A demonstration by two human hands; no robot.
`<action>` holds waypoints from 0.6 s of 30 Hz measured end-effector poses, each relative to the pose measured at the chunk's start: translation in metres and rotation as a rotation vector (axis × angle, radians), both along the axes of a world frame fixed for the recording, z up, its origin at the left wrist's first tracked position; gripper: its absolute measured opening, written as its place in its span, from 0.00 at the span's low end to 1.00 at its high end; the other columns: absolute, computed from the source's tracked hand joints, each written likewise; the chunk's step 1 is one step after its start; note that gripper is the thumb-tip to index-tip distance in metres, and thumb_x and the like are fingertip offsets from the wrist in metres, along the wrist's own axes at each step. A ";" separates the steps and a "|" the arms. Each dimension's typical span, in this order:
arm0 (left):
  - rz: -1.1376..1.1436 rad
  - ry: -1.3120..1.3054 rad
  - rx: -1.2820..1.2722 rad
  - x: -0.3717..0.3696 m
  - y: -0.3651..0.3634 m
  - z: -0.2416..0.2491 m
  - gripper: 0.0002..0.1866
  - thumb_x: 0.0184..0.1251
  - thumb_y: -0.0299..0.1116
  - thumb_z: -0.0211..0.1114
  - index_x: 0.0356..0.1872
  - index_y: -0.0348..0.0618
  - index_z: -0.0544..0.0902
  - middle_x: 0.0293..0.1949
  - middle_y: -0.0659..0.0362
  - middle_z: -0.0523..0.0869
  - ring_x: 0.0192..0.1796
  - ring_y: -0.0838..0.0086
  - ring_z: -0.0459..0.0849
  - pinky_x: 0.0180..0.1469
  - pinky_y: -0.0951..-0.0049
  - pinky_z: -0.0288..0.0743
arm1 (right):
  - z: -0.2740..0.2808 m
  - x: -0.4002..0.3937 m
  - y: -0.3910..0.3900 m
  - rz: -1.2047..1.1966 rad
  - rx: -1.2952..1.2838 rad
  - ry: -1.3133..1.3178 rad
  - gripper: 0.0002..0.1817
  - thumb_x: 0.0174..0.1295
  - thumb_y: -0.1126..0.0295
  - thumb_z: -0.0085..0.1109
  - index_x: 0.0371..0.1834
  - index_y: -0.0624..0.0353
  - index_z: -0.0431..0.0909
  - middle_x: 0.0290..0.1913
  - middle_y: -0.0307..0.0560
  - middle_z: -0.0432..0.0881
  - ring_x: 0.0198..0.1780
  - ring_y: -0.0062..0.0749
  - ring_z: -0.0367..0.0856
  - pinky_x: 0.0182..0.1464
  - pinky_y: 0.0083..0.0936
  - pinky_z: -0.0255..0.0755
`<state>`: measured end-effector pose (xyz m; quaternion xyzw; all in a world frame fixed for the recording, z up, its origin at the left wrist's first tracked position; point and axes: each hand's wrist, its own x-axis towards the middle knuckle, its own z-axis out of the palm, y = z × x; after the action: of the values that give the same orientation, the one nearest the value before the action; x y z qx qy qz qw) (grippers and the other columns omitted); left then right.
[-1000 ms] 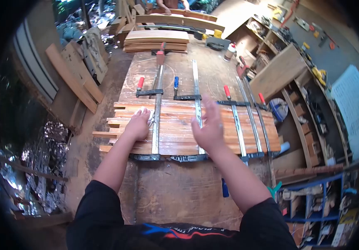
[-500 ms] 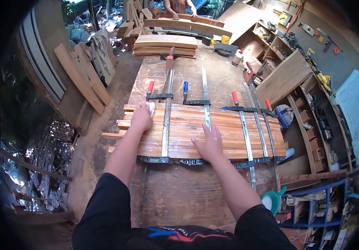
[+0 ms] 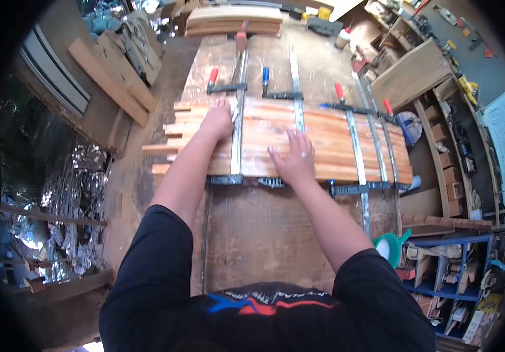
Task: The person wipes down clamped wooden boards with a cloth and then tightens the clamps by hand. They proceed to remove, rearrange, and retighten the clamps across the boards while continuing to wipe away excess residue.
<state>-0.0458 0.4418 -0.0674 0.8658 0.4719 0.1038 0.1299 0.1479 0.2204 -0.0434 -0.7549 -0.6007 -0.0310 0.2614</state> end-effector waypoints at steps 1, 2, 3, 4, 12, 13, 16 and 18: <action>0.018 0.010 -0.016 0.007 0.009 0.002 0.30 0.83 0.37 0.53 0.78 0.31 0.65 0.83 0.39 0.60 0.86 0.52 0.57 0.84 0.54 0.56 | -0.001 0.001 -0.002 0.002 -0.001 0.002 0.42 0.68 0.43 0.65 0.80 0.55 0.67 0.77 0.64 0.69 0.80 0.60 0.61 0.82 0.52 0.54; 0.026 0.011 0.004 0.007 0.011 0.003 0.30 0.82 0.36 0.53 0.78 0.31 0.65 0.83 0.41 0.60 0.86 0.53 0.57 0.84 0.54 0.55 | -0.002 0.001 -0.004 -0.001 0.000 0.008 0.42 0.68 0.43 0.65 0.79 0.55 0.68 0.77 0.64 0.70 0.80 0.60 0.62 0.82 0.52 0.54; 0.007 -0.030 0.008 0.005 0.017 0.000 0.30 0.83 0.35 0.53 0.79 0.30 0.65 0.83 0.39 0.61 0.85 0.51 0.57 0.84 0.54 0.54 | -0.001 0.001 -0.002 -0.004 0.012 0.015 0.42 0.68 0.43 0.65 0.79 0.55 0.68 0.76 0.63 0.71 0.80 0.60 0.62 0.82 0.52 0.54; -0.012 -0.068 0.015 0.001 0.028 -0.003 0.30 0.83 0.34 0.53 0.79 0.30 0.64 0.82 0.38 0.61 0.85 0.49 0.57 0.85 0.55 0.54 | 0.000 0.001 -0.002 -0.009 0.017 0.029 0.42 0.68 0.43 0.65 0.79 0.56 0.68 0.76 0.63 0.72 0.79 0.60 0.63 0.81 0.52 0.54; 0.322 0.029 0.110 -0.069 0.076 0.000 0.26 0.69 0.31 0.62 0.69 0.41 0.79 0.72 0.46 0.78 0.77 0.51 0.72 0.76 0.51 0.68 | -0.001 0.003 -0.003 -0.011 0.139 -0.020 0.39 0.65 0.48 0.69 0.76 0.55 0.71 0.73 0.58 0.75 0.76 0.56 0.68 0.79 0.52 0.57; 0.322 0.024 0.181 -0.071 0.065 -0.007 0.27 0.69 0.29 0.61 0.70 0.40 0.79 0.72 0.45 0.78 0.78 0.50 0.71 0.77 0.51 0.67 | 0.003 0.003 -0.004 0.012 0.145 0.018 0.39 0.65 0.49 0.69 0.76 0.55 0.70 0.72 0.58 0.75 0.76 0.56 0.68 0.79 0.51 0.57; 0.222 0.070 0.017 -0.065 0.028 0.021 0.29 0.69 0.28 0.58 0.73 0.38 0.75 0.76 0.45 0.74 0.81 0.48 0.65 0.80 0.51 0.62 | 0.017 0.000 -0.011 0.074 0.237 0.061 0.39 0.65 0.59 0.72 0.78 0.57 0.68 0.73 0.58 0.75 0.74 0.51 0.72 0.75 0.46 0.66; 0.167 -0.020 0.027 -0.069 0.037 -0.007 0.29 0.73 0.29 0.56 0.76 0.39 0.73 0.79 0.44 0.70 0.82 0.46 0.64 0.81 0.50 0.61 | 0.062 -0.016 0.000 0.191 0.412 0.261 0.41 0.63 0.66 0.72 0.80 0.58 0.66 0.72 0.57 0.76 0.67 0.49 0.79 0.66 0.42 0.74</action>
<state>-0.1151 0.4784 -0.0743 0.8240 0.5398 0.1292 0.1138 0.1316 0.2205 0.0190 -0.6232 -0.6115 -0.0303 0.4866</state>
